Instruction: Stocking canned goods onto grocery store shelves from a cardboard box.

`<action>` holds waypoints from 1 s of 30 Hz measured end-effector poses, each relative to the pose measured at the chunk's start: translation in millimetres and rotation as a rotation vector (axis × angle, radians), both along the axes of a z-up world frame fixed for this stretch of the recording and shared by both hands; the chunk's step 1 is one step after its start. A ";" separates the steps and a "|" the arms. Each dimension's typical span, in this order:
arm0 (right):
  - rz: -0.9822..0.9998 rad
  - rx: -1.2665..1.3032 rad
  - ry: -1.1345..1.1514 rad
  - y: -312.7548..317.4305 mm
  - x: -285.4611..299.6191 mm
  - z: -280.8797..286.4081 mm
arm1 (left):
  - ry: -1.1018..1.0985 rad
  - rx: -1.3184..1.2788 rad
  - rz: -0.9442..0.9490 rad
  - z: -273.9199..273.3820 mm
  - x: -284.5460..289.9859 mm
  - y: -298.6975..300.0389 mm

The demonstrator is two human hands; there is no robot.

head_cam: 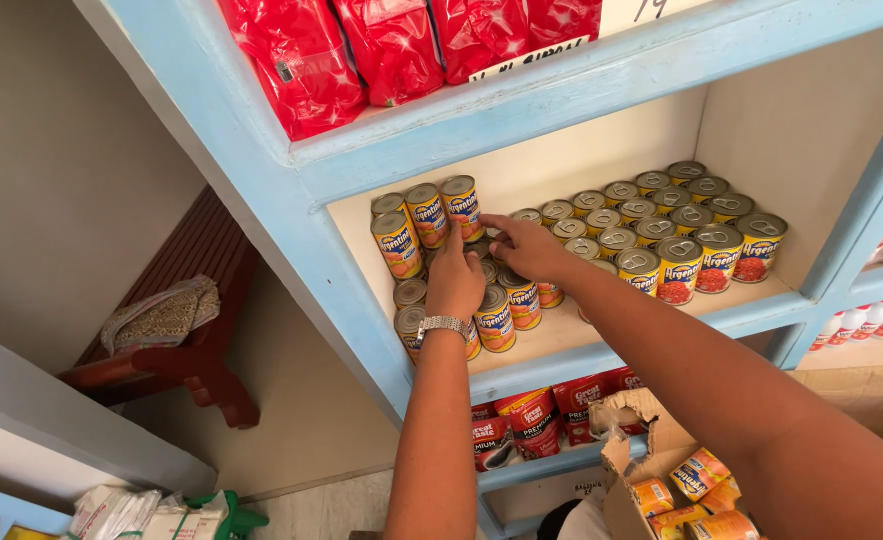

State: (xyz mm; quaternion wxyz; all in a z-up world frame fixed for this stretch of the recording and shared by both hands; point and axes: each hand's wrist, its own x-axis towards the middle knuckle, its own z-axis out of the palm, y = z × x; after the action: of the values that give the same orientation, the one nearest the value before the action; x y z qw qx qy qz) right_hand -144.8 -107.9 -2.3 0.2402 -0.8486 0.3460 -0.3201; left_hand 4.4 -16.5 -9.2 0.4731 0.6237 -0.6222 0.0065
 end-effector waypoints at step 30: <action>-0.075 -0.067 0.146 16.7 5.7 10.8 | -0.044 0.027 0.002 -5.1 2.9 -11.6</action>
State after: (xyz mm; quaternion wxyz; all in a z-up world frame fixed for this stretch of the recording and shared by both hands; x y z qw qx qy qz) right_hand -139.1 -91.3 8.4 0.1738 -0.8636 0.3832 -0.2777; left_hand 7.3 -28.2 -14.3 0.4506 0.6304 -0.6320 0.0122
